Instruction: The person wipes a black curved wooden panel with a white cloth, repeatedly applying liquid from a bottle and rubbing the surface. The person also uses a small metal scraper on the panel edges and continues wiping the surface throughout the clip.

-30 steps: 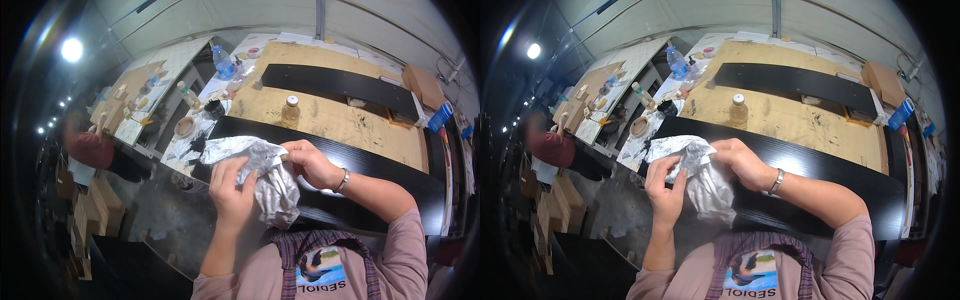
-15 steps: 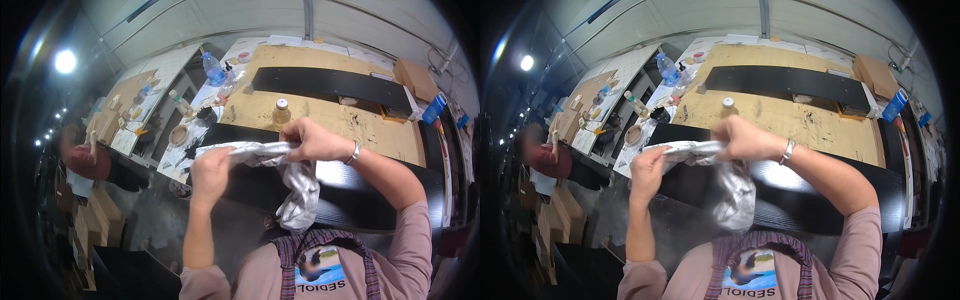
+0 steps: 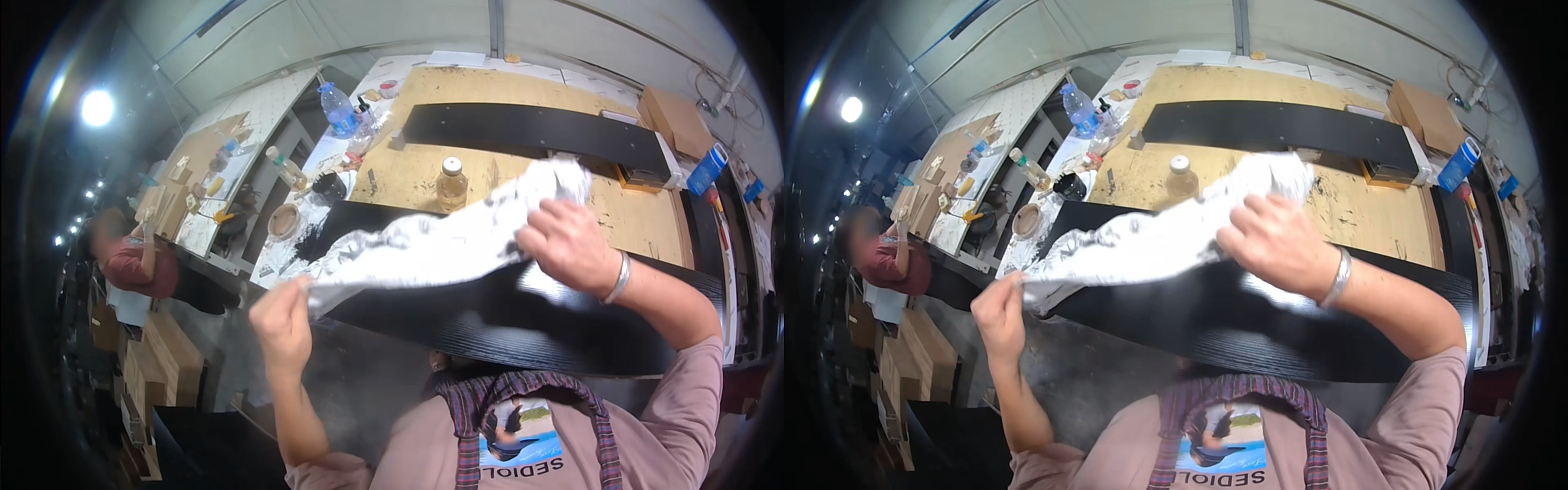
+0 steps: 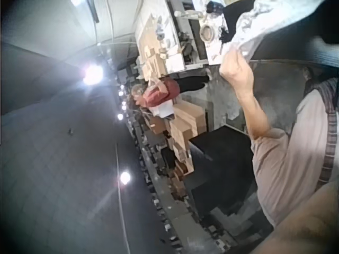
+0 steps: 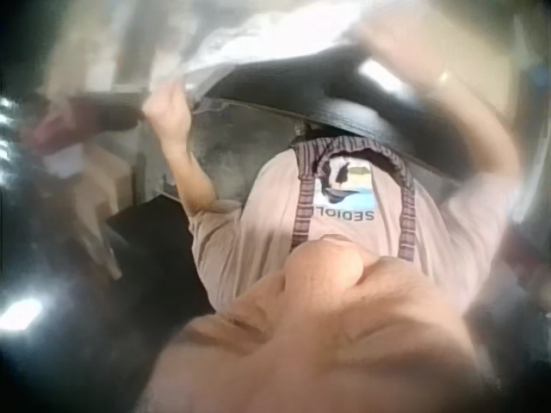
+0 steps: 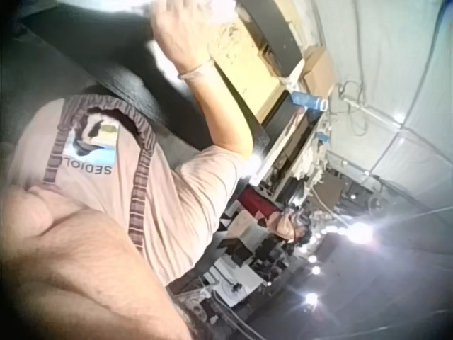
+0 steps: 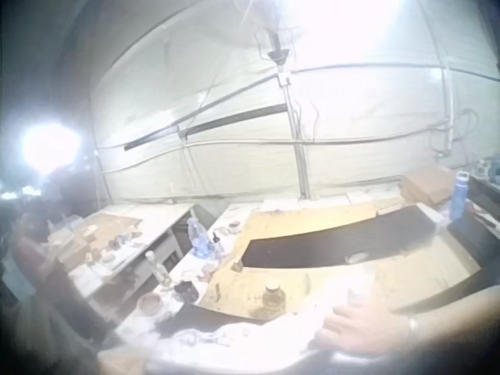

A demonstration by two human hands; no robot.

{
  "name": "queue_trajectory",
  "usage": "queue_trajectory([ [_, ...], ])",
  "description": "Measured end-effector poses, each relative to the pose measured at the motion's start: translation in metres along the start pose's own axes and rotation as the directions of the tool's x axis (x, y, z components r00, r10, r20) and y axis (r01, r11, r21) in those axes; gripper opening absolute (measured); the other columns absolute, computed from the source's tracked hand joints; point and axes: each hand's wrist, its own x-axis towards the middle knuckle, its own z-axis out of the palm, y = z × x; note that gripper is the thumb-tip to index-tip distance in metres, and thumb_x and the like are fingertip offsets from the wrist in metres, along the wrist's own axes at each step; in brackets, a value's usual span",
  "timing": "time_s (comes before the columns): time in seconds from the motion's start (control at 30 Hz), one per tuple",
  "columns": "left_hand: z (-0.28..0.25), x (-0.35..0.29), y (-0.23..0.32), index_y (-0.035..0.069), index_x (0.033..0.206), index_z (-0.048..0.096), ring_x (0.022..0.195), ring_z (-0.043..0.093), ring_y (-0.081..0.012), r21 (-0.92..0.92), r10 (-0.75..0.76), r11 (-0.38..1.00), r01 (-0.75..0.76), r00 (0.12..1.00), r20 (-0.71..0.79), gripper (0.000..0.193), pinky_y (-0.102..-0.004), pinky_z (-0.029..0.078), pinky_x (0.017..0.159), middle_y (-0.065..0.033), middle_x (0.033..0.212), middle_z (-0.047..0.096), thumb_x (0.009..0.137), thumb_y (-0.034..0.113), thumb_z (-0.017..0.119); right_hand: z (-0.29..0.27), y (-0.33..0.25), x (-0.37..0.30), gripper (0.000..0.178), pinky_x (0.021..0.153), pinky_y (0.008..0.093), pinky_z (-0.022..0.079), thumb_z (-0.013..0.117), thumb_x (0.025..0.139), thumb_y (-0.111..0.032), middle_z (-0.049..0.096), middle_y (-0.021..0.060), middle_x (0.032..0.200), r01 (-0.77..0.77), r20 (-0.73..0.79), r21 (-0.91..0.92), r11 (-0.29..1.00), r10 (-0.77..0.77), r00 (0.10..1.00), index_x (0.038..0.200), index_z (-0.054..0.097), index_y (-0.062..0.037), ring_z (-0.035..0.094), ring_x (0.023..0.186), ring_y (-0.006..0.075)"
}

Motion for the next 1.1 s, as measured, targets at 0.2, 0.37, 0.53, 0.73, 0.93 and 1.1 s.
queue_trajectory([
  [0.2, -0.031, -0.049, 0.015, 0.000, 0.103, 0.076, 0.069, 0.068, -0.0307, 0.010, -0.211, 0.967, 0.255, 0.779, 0.590, 0.022, -0.0361, 0.051, 0.063, -0.0162, 0.081, 0.070, 0.083, 0.001, 0.070, -0.014, -0.013, -0.052, 0.021, 0.068, 0.0444, 0.055, 0.078, 0.078, -0.022, 0.069, 0.0139, 0.076, -0.215, 0.668, 0.489, 0.845, -0.204, 0.716, 0.087, 0.069, -0.0056, 0.070, 0.075, 0.0359],
  [0.37, -0.019, -0.043, 0.034, 0.001, 0.104, 0.076, 0.072, 0.069, -0.0273, -0.057, -0.135, 0.977, 0.206, 0.803, 0.581, 0.025, -0.0336, 0.054, 0.066, -0.0141, 0.083, 0.072, 0.080, 0.008, 0.077, -0.018, -0.028, -0.020, 0.021, 0.068, 0.0440, 0.055, 0.079, 0.078, -0.022, 0.065, 0.0127, 0.080, -0.251, 0.483, 0.511, 0.822, -0.034, 0.875, 0.087, 0.068, -0.0054, 0.068, 0.079, 0.0338],
  [0.53, 0.016, -0.028, 0.051, -0.002, 0.102, 0.075, 0.073, 0.071, -0.0269, -0.192, 0.004, 0.976, 0.101, 0.876, 0.482, 0.023, -0.0329, 0.054, 0.067, -0.0146, 0.083, 0.073, 0.079, 0.001, 0.077, 0.027, -0.047, 0.010, 0.018, 0.067, 0.0410, 0.055, 0.076, 0.077, -0.017, 0.061, 0.0101, 0.086, -0.144, 0.262, 0.476, 0.867, 0.016, 0.965, 0.080, 0.064, -0.0050, 0.065, 0.086, 0.0291],
  [0.73, 0.046, -0.031, 0.059, 0.000, 0.097, 0.075, 0.071, 0.069, -0.0284, -0.213, 0.123, 0.976, -0.037, 0.905, 0.407, 0.018, -0.0346, 0.054, 0.066, -0.0135, 0.082, 0.073, 0.080, 0.002, 0.078, 0.064, -0.056, 0.021, 0.010, 0.071, 0.0423, 0.056, 0.071, 0.078, -0.014, 0.067, 0.0107, 0.091, -0.177, 0.330, 0.515, 0.839, -0.003, 0.944, 0.086, 0.071, -0.0091, 0.069, 0.086, 0.0315],
  [0.93, 0.079, -0.031, 0.081, 0.006, 0.104, 0.072, 0.075, 0.066, -0.0283, -0.134, 0.237, 0.971, -0.199, 0.879, 0.414, 0.031, -0.0376, 0.053, 0.066, -0.0085, 0.082, 0.067, 0.077, 0.017, 0.082, 0.075, -0.042, 0.020, 0.014, 0.072, 0.0433, 0.055, 0.073, 0.073, -0.012, 0.071, 0.0171, 0.078, -0.398, 0.456, 0.648, 0.649, 0.089, 0.886, 0.086, 0.075, -0.0063, 0.071, 0.079, 0.0339],
  [1.1, 0.104, -0.047, 0.076, 0.010, 0.098, 0.073, 0.073, 0.063, -0.0255, -0.122, 0.294, 0.956, -0.267, 0.879, 0.376, 0.025, -0.0368, 0.051, 0.063, -0.0038, 0.079, 0.062, 0.074, 0.008, 0.078, 0.071, -0.017, 0.029, 0.010, 0.066, 0.0283, 0.052, 0.077, 0.082, -0.006, 0.069, 0.0046, 0.069, -0.649, 0.653, 0.745, 0.154, 0.030, 0.757, 0.089, 0.074, 0.0008, 0.063, 0.065, 0.0108],
])
